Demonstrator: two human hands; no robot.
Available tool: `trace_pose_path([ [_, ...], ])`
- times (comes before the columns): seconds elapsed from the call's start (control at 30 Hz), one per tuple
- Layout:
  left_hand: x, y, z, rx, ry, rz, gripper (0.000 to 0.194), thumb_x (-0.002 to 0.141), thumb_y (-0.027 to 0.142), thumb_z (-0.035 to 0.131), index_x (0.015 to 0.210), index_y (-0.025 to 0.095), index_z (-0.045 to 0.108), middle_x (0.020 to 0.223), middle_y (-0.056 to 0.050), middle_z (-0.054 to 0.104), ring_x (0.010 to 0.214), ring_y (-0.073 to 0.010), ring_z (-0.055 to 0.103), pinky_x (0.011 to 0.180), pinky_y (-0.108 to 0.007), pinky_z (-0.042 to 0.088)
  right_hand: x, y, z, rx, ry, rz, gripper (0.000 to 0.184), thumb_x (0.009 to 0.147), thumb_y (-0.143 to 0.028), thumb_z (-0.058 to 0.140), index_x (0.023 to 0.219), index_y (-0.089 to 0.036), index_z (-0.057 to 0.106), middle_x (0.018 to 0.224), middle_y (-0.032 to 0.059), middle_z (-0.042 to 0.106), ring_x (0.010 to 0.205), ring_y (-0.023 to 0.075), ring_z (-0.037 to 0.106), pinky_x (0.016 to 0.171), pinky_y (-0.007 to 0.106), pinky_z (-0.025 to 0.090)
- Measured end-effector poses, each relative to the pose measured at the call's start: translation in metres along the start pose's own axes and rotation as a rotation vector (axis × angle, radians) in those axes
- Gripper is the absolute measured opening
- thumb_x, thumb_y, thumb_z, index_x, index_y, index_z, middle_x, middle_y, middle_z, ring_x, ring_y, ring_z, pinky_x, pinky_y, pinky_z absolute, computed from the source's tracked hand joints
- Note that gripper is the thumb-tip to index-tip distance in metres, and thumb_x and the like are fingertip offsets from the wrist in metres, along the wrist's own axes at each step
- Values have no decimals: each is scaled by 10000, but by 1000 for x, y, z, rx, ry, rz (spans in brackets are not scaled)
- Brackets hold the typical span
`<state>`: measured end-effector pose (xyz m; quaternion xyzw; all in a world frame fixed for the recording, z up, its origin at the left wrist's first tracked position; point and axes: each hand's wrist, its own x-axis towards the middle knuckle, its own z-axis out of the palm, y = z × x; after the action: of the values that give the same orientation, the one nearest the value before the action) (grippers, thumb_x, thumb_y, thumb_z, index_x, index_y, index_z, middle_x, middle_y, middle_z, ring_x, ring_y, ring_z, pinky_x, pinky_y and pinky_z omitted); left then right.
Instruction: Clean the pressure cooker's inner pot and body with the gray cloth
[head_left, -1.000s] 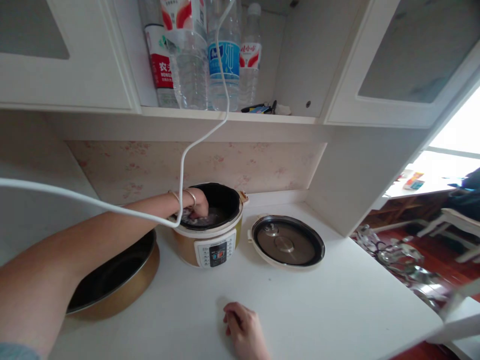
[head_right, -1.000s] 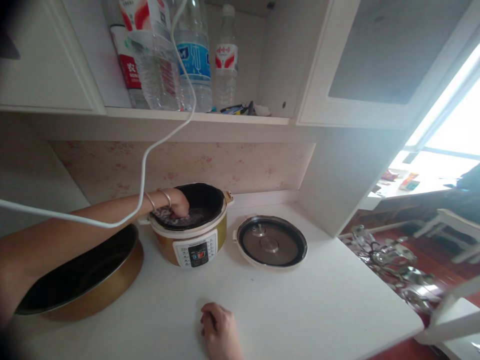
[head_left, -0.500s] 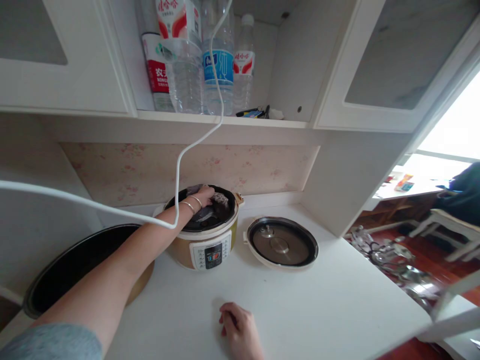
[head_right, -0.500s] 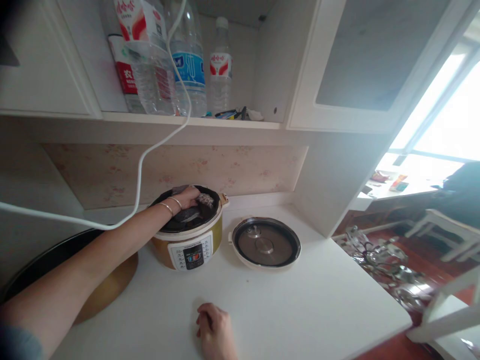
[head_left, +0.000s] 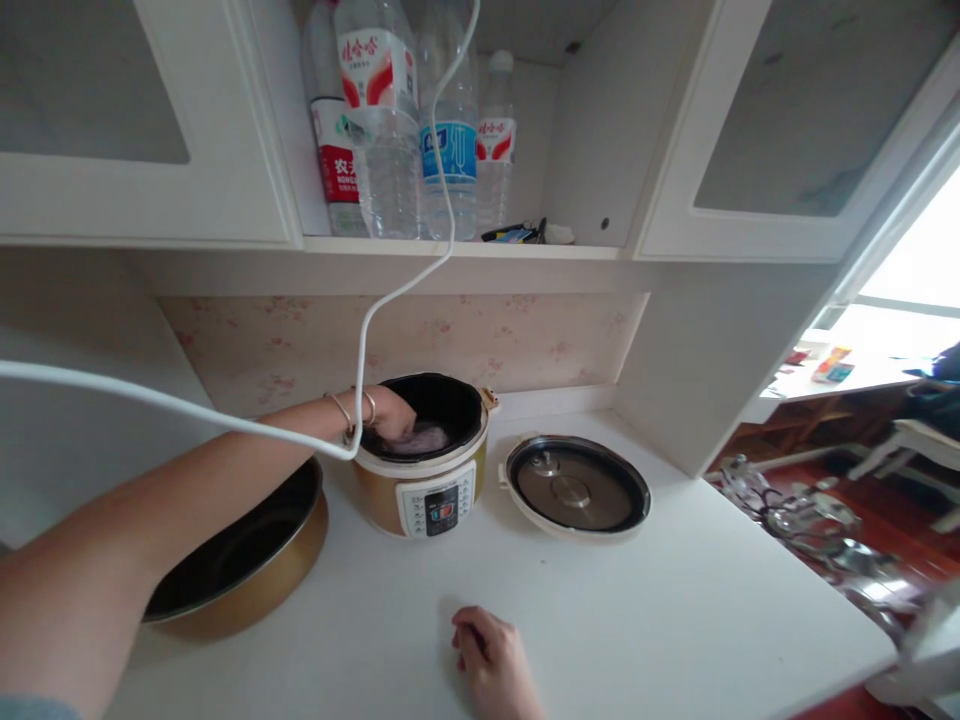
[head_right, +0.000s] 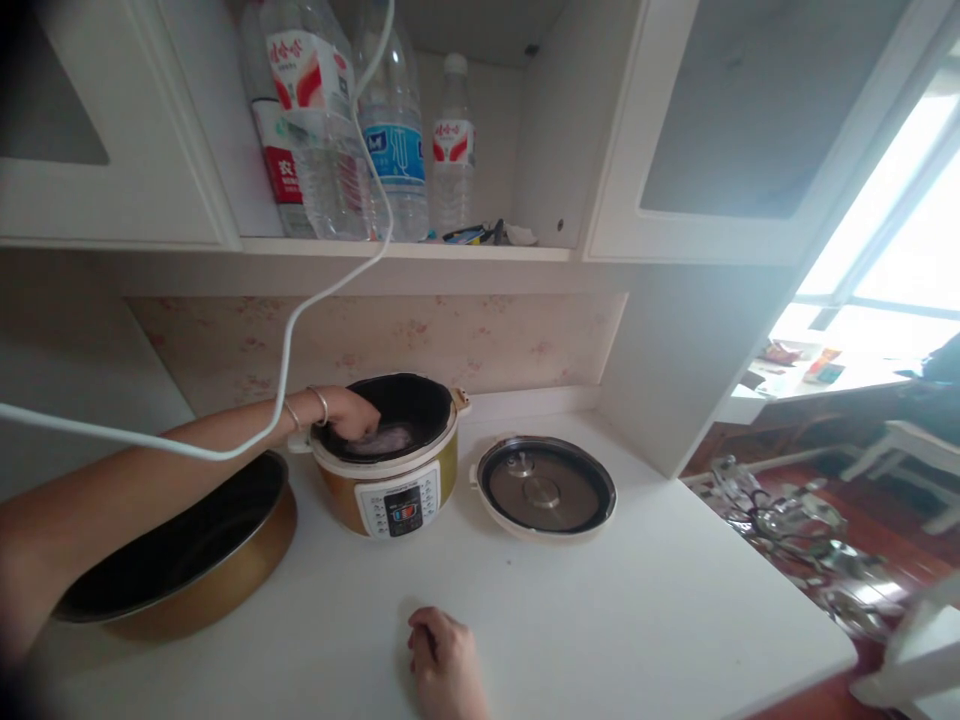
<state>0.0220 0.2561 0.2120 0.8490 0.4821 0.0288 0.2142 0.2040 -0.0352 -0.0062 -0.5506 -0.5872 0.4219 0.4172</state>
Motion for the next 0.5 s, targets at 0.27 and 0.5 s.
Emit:
trace_pose_path([
  [0.27,18,-3,14,268,167,230,287,607,-74,562,508,188,627,873,-121,720,1249,-269,482,1104,-402,275,1,2,2,-18,27,-3,237,862,-255,419,852,-179,643,737,46,659,568,130,581,549,210,423],
  [0.5,57,13,23,390,179,386,297,642,-53,543,618,206,688,1055,-51,718,1237,-181,497,1093,-319,289,2,-2,2,21,67,28,238,825,-197,415,838,-165,650,705,35,652,528,119,575,518,204,414],
])
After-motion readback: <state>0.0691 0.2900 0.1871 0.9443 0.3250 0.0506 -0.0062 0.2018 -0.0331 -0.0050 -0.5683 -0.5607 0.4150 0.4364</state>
